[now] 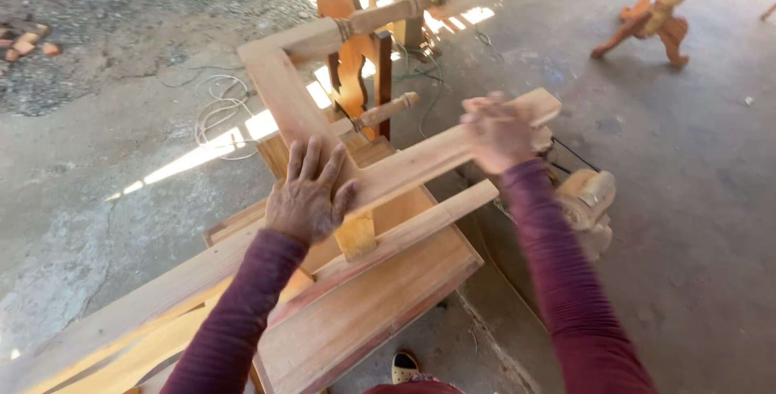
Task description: Sanding the wooden frame of a chair using sandpaper.
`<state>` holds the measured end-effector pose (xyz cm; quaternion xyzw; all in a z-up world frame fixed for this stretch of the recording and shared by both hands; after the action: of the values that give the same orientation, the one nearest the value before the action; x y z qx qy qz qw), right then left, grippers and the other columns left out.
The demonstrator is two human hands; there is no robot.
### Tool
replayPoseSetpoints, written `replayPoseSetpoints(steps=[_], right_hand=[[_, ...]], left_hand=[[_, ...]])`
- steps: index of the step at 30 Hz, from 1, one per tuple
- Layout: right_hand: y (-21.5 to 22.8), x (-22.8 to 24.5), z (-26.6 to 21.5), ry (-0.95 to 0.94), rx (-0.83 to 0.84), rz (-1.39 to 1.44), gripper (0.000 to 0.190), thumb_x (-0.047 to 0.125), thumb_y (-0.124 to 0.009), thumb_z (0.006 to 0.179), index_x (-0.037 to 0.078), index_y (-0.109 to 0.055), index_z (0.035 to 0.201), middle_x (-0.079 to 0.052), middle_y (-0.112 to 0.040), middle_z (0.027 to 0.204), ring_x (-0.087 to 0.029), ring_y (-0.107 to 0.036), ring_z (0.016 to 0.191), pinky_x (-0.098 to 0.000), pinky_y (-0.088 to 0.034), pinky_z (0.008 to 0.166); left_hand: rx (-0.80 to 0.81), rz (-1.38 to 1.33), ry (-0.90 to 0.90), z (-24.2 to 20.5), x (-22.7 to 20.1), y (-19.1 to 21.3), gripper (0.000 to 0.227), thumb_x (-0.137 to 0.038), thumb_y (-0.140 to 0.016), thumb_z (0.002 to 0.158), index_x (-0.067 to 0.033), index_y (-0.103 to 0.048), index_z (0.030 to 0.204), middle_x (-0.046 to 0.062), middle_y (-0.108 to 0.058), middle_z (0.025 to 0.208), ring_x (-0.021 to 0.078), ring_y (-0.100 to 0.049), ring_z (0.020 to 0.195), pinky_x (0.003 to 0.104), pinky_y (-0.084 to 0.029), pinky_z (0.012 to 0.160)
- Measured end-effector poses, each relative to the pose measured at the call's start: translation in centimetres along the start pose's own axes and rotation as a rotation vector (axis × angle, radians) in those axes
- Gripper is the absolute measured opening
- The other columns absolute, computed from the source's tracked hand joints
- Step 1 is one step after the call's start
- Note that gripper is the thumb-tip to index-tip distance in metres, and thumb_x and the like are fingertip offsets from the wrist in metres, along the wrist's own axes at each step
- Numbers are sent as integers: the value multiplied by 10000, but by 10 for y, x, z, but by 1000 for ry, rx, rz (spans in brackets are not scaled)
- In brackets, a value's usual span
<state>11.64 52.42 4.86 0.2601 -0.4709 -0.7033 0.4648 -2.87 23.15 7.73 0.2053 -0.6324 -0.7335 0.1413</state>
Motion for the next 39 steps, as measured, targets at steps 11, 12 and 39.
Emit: replayPoseSetpoints(steps=[11,12,39], right_hand=[[-7,-48,9,-305,236,16,657,533,-214,1077,122,-387,1558,-99,-286,1647,-349,-133,1549,-624,35,1194],[4,-8,-1,-253,228,-13,699,575,-211,1054,135,-373,1572,-76,-293,1663,-332,-145,1572,-620,24,1229],[46,477,-66,711,81,406,1320,674,-846,678,-43,-182,1566,-337,-219,1620,-481,-180,1526,-661,-34,1218]], left_hand=[[-140,260,526,-229,248,42,650,-630,-339,1049,-168,-762,876,66,-698,662,192,-620,491,389,-541,577],[-206,292,544,-248,250,47,644,-603,-343,1088,-172,-780,893,67,-670,624,169,-564,487,374,-518,623],[-395,337,749,-397,352,97,551,-394,-481,1150,-137,-711,721,10,-688,686,166,-584,652,341,-470,864]])
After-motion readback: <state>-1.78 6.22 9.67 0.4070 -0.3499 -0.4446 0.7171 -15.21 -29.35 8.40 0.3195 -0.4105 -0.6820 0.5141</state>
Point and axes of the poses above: each hand's wrist, its own z-axis towards the middle knuckle, its own y-axis out of the back of the hand, x = y × z, the point moved 10 cm from there along z, towards the middle knuckle
